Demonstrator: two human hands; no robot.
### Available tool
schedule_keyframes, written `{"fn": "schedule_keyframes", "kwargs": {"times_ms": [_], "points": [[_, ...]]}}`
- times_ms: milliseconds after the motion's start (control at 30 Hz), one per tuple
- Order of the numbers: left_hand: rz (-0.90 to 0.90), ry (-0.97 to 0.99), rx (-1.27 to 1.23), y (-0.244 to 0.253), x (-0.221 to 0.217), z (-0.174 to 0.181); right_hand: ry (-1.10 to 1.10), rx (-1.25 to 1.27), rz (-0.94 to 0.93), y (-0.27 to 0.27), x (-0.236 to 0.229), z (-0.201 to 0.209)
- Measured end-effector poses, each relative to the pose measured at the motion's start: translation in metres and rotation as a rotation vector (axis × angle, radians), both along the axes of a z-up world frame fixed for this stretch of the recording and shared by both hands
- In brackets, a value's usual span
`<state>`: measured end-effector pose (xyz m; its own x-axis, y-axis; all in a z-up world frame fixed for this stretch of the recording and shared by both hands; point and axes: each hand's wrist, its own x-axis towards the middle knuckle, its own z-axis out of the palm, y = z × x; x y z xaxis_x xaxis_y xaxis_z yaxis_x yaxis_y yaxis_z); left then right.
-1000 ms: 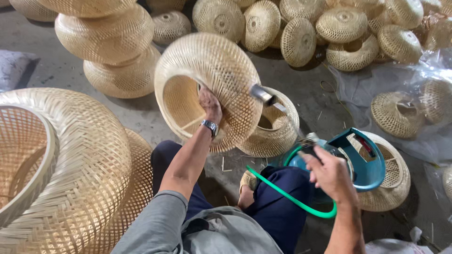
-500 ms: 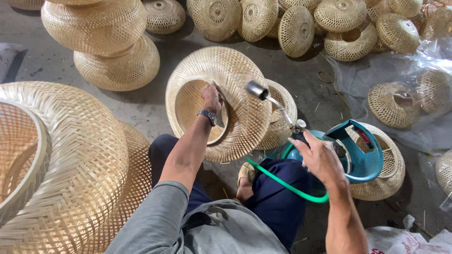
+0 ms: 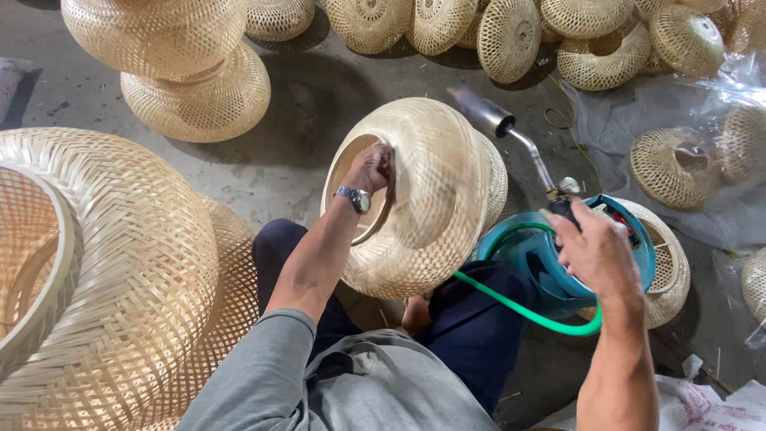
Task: The person sits on the floor and uses a handheld blowtorch to apply heat to the surface of woven baskets. They rotate each basket to treat different sections, then place it down and pick up another one to repeat the process.
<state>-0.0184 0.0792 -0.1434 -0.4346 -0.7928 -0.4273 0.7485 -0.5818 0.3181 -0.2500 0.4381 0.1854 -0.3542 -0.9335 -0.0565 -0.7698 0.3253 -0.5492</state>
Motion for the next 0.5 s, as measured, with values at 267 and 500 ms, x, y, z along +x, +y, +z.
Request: {"fn": "schedule_keyframes", "kwargs": {"times_ms": [267,500], "points": [[-0.066,-0.210,-0.242,0.051,-0.023,0.072,-0.035,0.068,-0.122,0.026,-0.001,0.007],[0.019,-0.495,-0.383,0.040,-0.021,0.061,-0.109,0.053,-0.108,0.044,0.001,-0.003]]}}
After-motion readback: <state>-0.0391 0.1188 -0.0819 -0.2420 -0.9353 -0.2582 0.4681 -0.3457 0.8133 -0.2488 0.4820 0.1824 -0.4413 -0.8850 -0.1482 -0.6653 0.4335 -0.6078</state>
